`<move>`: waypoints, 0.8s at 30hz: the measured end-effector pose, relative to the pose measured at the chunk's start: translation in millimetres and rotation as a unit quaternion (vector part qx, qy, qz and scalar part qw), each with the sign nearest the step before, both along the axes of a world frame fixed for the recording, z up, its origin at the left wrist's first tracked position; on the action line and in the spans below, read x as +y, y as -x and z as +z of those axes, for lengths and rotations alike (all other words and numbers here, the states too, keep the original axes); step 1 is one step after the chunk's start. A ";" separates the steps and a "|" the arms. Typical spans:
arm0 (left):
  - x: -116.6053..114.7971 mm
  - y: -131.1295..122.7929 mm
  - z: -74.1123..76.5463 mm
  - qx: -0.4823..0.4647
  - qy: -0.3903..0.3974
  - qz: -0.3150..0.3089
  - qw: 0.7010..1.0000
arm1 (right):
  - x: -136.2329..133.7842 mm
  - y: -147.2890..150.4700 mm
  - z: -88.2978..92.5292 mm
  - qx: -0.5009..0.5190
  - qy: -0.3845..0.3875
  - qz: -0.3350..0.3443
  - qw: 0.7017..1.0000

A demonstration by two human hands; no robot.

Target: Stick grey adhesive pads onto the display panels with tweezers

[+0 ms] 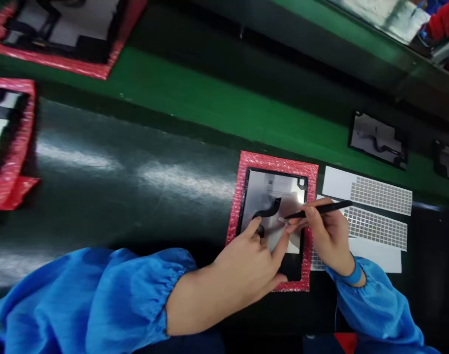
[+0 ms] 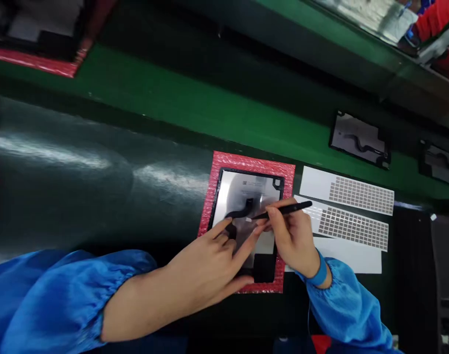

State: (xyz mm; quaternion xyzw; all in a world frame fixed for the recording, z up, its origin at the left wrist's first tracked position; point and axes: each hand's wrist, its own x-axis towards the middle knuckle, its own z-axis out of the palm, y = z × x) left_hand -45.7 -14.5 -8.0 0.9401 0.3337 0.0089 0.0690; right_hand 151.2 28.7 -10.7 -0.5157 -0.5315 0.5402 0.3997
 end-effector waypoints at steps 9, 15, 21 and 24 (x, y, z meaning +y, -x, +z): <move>15.3 17.6 -19.6 -0.009 0.055 0.023 0.998 | 36.5 59.3 -32.8 -0.034 0.040 0.060 0.997; 11.6 16.1 -24.6 -0.044 0.046 0.038 0.997 | 36.8 58.6 -29.4 -0.046 0.044 0.080 0.995; 15.6 17.9 -25.8 -0.028 0.073 0.037 0.996 | 38.2 60.4 -26.5 -0.061 0.039 0.085 0.994; 20.3 21.4 -24.2 -0.022 0.098 0.031 0.994 | 37.9 60.2 -27.0 -0.073 0.041 0.083 0.993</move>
